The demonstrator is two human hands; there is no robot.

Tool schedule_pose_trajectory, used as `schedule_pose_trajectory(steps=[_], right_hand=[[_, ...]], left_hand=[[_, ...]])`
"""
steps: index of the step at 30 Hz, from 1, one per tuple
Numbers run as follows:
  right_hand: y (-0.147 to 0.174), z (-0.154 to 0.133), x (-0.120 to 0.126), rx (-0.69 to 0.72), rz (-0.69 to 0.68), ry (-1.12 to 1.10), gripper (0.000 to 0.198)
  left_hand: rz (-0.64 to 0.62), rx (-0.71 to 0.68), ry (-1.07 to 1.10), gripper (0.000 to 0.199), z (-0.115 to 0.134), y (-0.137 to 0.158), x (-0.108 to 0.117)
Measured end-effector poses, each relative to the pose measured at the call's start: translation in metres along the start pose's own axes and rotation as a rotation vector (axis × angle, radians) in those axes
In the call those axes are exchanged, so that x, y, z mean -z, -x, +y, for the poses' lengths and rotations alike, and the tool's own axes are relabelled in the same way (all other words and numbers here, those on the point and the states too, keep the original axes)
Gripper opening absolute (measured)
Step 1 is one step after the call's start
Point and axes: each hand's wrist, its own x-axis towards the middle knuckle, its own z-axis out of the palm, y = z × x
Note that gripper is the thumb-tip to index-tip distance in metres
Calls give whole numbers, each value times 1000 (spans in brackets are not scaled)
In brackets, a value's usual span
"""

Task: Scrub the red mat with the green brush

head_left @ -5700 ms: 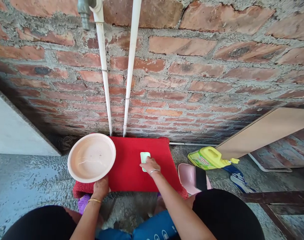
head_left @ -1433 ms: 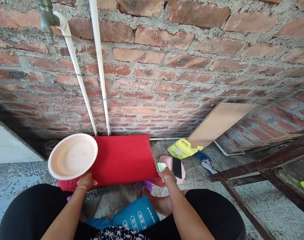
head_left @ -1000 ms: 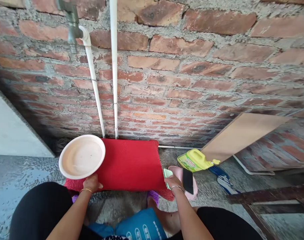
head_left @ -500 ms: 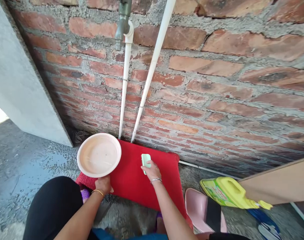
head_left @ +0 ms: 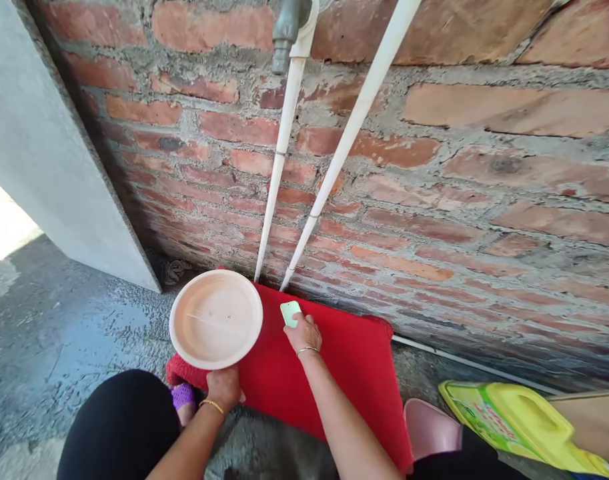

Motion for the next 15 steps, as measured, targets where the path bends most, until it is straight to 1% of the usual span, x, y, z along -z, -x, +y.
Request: schedule_pose_trajectory(steps=[1,3,6,8,9,11,13,15], right_hand=[[-1,-3,-1,-13,23,-30,38],[-4,-14,-6,28,35,-88,39],[-9,-32,-13,157,-18,-111,38],[-15,-34,-13,201,-62,-97,38],[-18,-29,-11,204,-70,-83,39],[-24,-6,-4,180,-61,-49,41],[-29,30,8,121,-33,-12,43],[-29,74,23,30,7,20,42]], left_hand=[[-6,6,-2,51,0,-1,0],[-20,17,-14,51,1,-2,-1],[-33,28,-33,53,2,-4,-1],[-33,26,-41,54,3,-5,-2],[-32,24,-44,54,3,-6,-3],[-30,18,-49,54,2,-6,-5],[-27,19,-57,53,2,-6,-7],[-25,20,-60,50,2,-5,-8]])
